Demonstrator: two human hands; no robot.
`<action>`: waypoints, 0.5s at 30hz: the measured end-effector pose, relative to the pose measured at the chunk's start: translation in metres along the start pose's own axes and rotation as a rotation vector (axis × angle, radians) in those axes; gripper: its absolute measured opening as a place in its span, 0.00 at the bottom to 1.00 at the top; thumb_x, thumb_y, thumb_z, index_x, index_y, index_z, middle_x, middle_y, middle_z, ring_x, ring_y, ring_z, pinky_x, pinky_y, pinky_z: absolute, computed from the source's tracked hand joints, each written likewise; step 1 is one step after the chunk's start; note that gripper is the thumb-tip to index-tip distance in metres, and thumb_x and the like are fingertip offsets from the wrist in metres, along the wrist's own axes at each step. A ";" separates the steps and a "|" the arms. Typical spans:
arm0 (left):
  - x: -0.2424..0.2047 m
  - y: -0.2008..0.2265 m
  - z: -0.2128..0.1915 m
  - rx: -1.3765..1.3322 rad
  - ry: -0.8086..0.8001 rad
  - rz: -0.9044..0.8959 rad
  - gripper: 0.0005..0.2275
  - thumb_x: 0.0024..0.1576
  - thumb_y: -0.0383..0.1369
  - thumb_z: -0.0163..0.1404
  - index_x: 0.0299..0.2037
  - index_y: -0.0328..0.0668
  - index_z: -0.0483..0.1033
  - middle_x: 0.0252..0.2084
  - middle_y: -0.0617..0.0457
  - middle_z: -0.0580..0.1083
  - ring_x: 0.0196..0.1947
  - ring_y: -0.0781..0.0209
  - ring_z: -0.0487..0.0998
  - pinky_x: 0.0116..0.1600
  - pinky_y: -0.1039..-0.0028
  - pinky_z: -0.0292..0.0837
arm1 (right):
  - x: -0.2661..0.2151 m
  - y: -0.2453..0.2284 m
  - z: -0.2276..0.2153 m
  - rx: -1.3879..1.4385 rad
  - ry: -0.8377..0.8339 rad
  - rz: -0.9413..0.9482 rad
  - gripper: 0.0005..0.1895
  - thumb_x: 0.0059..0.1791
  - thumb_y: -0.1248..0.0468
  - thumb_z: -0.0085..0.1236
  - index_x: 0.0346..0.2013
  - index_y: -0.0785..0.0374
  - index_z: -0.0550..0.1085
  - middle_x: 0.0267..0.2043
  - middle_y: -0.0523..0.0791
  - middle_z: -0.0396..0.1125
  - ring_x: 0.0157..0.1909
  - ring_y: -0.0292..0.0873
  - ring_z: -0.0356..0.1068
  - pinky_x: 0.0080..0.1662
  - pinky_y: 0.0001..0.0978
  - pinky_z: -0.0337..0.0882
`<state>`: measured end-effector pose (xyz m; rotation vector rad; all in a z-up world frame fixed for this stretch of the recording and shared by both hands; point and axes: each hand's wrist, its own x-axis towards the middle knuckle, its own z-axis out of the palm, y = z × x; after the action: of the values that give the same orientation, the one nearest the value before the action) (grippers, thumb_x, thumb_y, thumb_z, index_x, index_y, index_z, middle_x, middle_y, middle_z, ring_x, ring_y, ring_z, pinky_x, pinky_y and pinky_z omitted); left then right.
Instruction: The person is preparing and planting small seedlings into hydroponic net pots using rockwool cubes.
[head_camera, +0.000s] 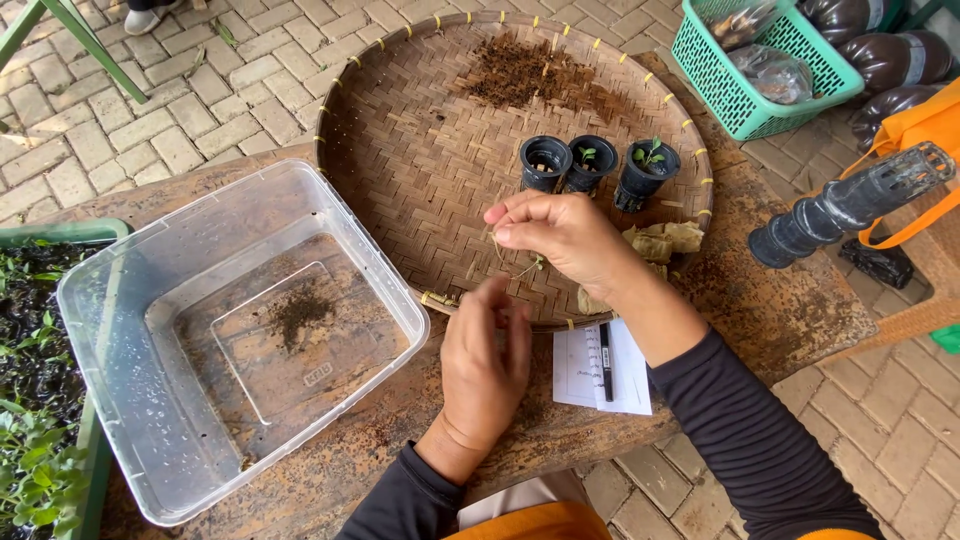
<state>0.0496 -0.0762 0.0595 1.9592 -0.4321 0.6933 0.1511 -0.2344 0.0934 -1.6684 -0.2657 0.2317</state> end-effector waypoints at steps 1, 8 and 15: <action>0.000 0.000 0.002 0.000 0.005 0.001 0.13 0.60 0.22 0.55 0.54 0.27 0.70 0.38 0.44 0.74 0.37 0.54 0.78 0.42 0.68 0.77 | -0.005 -0.002 0.000 -0.004 -0.003 -0.003 0.06 0.48 0.66 0.63 0.36 0.65 0.81 0.52 0.46 0.72 0.49 0.39 0.73 0.54 0.33 0.75; -0.002 -0.009 0.008 -0.188 0.106 -0.181 0.09 0.60 0.25 0.57 0.48 0.33 0.72 0.36 0.49 0.76 0.32 0.60 0.79 0.37 0.73 0.76 | -0.043 -0.007 0.010 -0.091 -0.020 -0.148 0.07 0.50 0.66 0.61 0.37 0.69 0.81 0.54 0.49 0.73 0.52 0.39 0.73 0.54 0.32 0.76; -0.005 -0.015 0.010 -0.279 0.078 -0.204 0.06 0.61 0.26 0.57 0.37 0.35 0.71 0.32 0.50 0.75 0.27 0.65 0.74 0.32 0.75 0.72 | -0.058 -0.015 0.020 -0.078 0.018 -0.136 0.07 0.49 0.67 0.60 0.37 0.70 0.80 0.52 0.48 0.72 0.49 0.39 0.73 0.51 0.33 0.78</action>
<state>0.0571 -0.0778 0.0421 1.6796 -0.2607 0.5446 0.0892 -0.2317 0.1057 -1.7210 -0.3771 0.1049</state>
